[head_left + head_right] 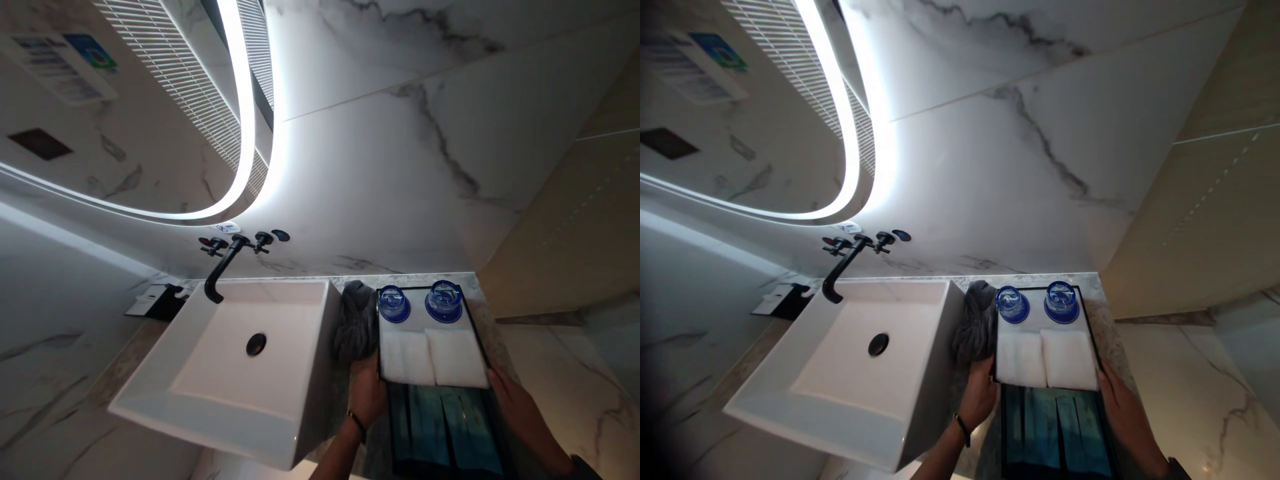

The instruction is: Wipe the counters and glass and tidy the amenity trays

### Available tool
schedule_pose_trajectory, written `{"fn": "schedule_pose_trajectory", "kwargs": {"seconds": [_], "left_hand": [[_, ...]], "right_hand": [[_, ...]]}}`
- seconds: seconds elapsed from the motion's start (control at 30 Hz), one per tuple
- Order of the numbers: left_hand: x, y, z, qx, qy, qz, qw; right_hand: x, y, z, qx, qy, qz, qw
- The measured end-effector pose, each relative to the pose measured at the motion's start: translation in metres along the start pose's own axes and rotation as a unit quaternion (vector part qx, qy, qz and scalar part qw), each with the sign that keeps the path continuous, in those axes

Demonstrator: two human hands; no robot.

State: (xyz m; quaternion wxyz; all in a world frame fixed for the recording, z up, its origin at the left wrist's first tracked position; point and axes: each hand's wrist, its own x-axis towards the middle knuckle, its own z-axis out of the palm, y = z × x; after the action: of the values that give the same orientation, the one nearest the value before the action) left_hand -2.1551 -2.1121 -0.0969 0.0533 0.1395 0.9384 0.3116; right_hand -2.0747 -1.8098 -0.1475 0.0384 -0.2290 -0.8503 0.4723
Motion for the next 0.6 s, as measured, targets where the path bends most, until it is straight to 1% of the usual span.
{"fn": "schedule_pose_trajectory", "kwargs": {"seconds": [0.07,0.13,0.2,0.27,0.3,0.33,0.37,0.4,0.43,0.5,0.53,0.57,0.6], "left_hand": [[0.021,0.000,-0.019,0.063,0.010,0.000,0.998],[0.051,-0.003,-0.037,0.119,0.014,0.026,0.992],[0.084,-0.011,-0.049,0.145,-0.003,0.056,0.988],[0.107,-0.023,-0.050,0.150,-0.031,0.048,0.987],[0.112,-0.029,-0.047,0.150,-0.043,0.036,0.987],[0.112,-0.035,-0.042,0.152,-0.054,0.023,0.987],[0.105,-0.041,-0.035,0.155,-0.061,0.011,0.986],[0.092,-0.046,-0.027,0.159,-0.065,-0.003,0.985],[0.074,-0.050,-0.018,0.166,-0.065,-0.018,0.984],[0.026,-0.058,0.001,0.184,-0.067,-0.051,0.979],[-0.001,-0.063,0.010,0.195,-0.073,-0.067,0.976],[-0.028,-0.069,0.019,0.206,-0.080,-0.080,0.972],[-0.053,-0.075,0.027,0.216,-0.089,-0.090,0.968]], "right_hand": [[0.001,0.001,-0.002,-0.001,0.008,0.004,1.000],[0.003,0.002,-0.003,-0.009,0.019,0.011,1.000],[0.004,0.001,-0.003,-0.016,0.022,0.017,0.999],[0.003,-0.001,-0.005,-0.019,0.013,0.027,0.999],[0.003,-0.001,-0.006,-0.021,0.007,0.033,0.999],[0.002,-0.001,-0.008,-0.022,0.002,0.037,0.999],[0.001,0.000,-0.011,-0.025,0.001,0.041,0.999],[0.000,0.003,-0.013,-0.028,0.001,0.041,0.999],[-0.003,0.008,-0.016,-0.034,0.001,0.038,0.999],[-0.011,0.024,-0.021,-0.058,0.011,0.010,0.998],[-0.017,0.033,-0.021,-0.078,0.020,-0.020,0.997],[-0.024,0.042,-0.021,-0.105,0.032,-0.068,0.992],[-0.032,0.050,-0.019,-0.132,0.048,-0.138,0.980]]}}
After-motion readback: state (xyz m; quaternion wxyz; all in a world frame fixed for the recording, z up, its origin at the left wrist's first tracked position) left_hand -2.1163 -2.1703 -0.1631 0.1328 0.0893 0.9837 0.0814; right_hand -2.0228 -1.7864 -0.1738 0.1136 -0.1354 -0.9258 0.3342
